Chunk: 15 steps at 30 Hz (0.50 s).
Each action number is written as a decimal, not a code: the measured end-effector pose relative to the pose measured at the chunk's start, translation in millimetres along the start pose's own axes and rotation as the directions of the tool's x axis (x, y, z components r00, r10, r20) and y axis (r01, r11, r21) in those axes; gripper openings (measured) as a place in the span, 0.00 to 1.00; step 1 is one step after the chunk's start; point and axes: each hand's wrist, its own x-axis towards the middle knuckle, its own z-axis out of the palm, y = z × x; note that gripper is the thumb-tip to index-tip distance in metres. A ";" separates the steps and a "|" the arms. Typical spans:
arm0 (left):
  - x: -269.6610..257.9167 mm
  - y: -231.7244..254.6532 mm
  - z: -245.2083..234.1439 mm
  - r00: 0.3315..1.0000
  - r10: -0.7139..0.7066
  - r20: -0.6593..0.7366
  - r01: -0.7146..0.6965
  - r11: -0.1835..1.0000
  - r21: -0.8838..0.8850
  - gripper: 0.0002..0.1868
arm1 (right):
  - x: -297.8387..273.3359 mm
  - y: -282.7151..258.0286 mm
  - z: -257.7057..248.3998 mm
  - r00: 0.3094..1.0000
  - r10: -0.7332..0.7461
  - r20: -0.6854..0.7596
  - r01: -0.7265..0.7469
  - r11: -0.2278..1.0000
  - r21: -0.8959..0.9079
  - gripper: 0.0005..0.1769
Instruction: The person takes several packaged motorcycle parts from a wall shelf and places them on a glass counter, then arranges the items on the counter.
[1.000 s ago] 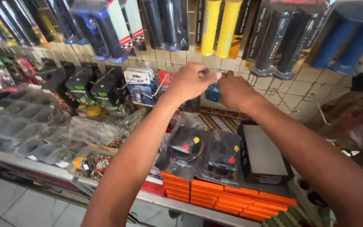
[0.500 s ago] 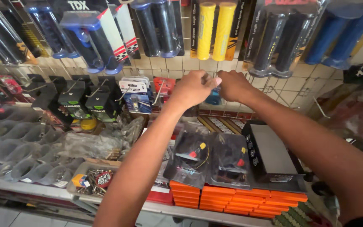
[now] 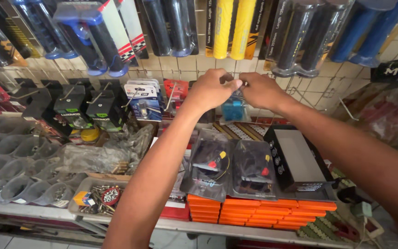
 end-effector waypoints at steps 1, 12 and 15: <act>0.1 0.4 -0.7 1.000 -0.008 0.003 0.008 1.000 -0.006 0.24 | -3.2 -2.6 -1.5 0.996 0.071 0.044 -0.073 0.996 0.047 0.18; 5.6 -1.3 -10.3 0.998 -0.016 0.061 0.029 0.976 -0.216 0.19 | -16.3 -13.9 -6.0 0.998 0.059 -0.032 -0.034 0.857 0.514 0.10; 13.5 -4.5 -11.6 0.992 -0.015 0.128 0.051 0.958 -0.283 0.16 | -17.7 -13.7 -7.7 0.998 0.050 -0.045 -0.017 0.835 0.550 0.09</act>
